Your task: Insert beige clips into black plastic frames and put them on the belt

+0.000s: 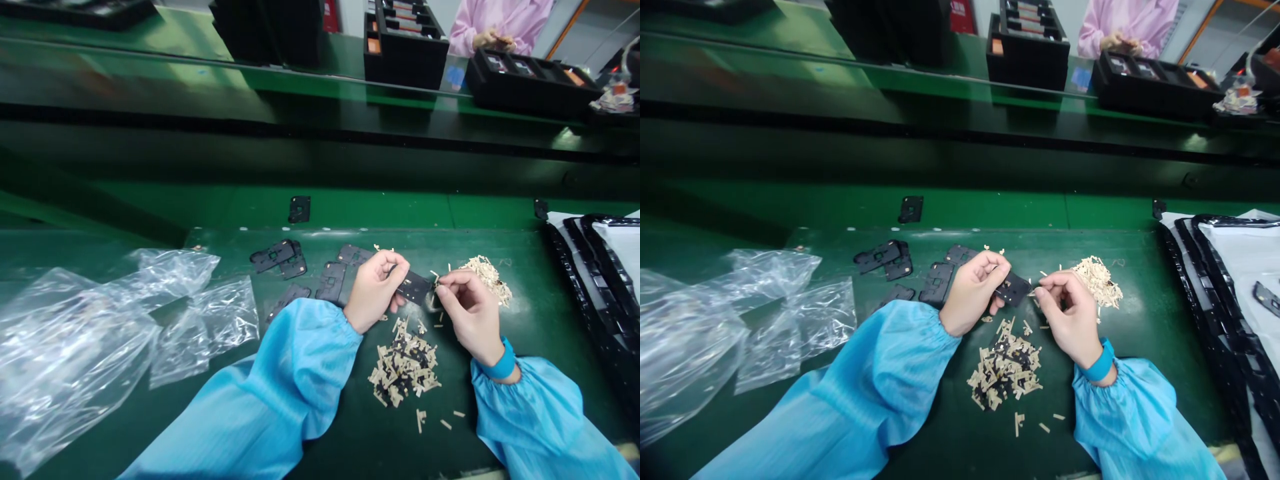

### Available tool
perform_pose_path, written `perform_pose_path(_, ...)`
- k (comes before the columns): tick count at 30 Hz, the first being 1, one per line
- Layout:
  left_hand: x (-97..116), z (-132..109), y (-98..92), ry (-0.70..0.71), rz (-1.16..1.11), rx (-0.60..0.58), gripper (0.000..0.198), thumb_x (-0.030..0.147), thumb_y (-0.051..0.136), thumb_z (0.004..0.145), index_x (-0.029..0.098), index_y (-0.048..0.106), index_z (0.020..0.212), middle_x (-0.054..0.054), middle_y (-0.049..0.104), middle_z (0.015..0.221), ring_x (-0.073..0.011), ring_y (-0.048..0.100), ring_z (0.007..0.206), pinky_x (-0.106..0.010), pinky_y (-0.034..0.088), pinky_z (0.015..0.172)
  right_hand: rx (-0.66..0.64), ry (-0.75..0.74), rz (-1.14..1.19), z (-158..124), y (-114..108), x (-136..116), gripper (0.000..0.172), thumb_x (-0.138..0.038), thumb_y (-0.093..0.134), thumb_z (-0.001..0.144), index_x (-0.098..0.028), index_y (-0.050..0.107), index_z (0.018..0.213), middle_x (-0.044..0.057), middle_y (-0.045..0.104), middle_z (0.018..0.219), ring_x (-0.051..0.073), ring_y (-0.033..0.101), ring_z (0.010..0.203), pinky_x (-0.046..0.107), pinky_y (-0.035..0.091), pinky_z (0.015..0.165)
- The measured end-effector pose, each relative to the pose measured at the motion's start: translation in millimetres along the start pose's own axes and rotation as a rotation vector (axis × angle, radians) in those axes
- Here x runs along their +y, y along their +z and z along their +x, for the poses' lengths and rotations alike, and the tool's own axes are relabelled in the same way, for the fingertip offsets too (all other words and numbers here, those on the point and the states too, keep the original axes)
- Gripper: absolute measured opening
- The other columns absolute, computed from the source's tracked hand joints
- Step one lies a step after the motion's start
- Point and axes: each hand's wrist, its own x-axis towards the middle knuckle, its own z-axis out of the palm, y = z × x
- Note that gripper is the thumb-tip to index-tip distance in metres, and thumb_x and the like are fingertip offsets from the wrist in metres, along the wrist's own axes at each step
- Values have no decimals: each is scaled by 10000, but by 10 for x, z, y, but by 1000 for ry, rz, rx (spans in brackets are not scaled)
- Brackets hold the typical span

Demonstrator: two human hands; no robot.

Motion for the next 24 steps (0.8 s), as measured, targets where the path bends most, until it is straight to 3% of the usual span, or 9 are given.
perform_pose_path(2, 20, -18, 17, -3, 16, 20, 297, 430, 717, 803, 184, 559, 852, 83, 547, 573, -51, 464, 318, -137, 294, 261, -21, -17, -1, -16, -5, 6, 57, -264, 671, 933, -226, 664, 976, 23, 600, 855, 156, 547, 675, 299, 445, 597)
perform_pose_path(7, 38, -31, 31, 2, 27, 47, 312, 433, 726, 776, 187, 543, 835, 93, 541, 567, -42, 461, 308, -127, 285, 251, -32, -43, -22, -34, -4, 4, 76, -245, 682, 921, -223, 667, 992, 27, 611, 889, 155, 558, 685, 294, 444, 593)
perform_pose_path(10, 32, -38, 33, 8, 37, 47, 305, 428, 717, 783, 187, 537, 833, 95, 542, 562, -39, 459, 303, -123, 281, 248, -10, -94, -69, -28, 3, -4, 31, -238, 679, 932, -218, 661, 919, 26, 621, 857, 162, 566, 701, 296, 443, 603)
perform_pose_path(14, 18, -52, 38, 26, 33, 53, 307, 422, 719, 784, 188, 525, 828, 92, 552, 569, -36, 459, 296, -119, 270, 243, -32, -180, -145, -16, 1, -40, 100, -201, 660, 950, -217, 638, 854, 22, 619, 811, 169, 574, 723, 301, 440, 622)
perform_pose_path(24, -9, -70, 49, 104, 4, 96, 300, 405, 722, 804, 201, 504, 828, 98, 541, 545, -55, 471, 288, -132, 291, 242, -97, -332, -233, -54, 6, -114, 100, -122, 623, 949, -221, 629, 961, 31, 641, 888, 157, 586, 714, 295, 471, 631)
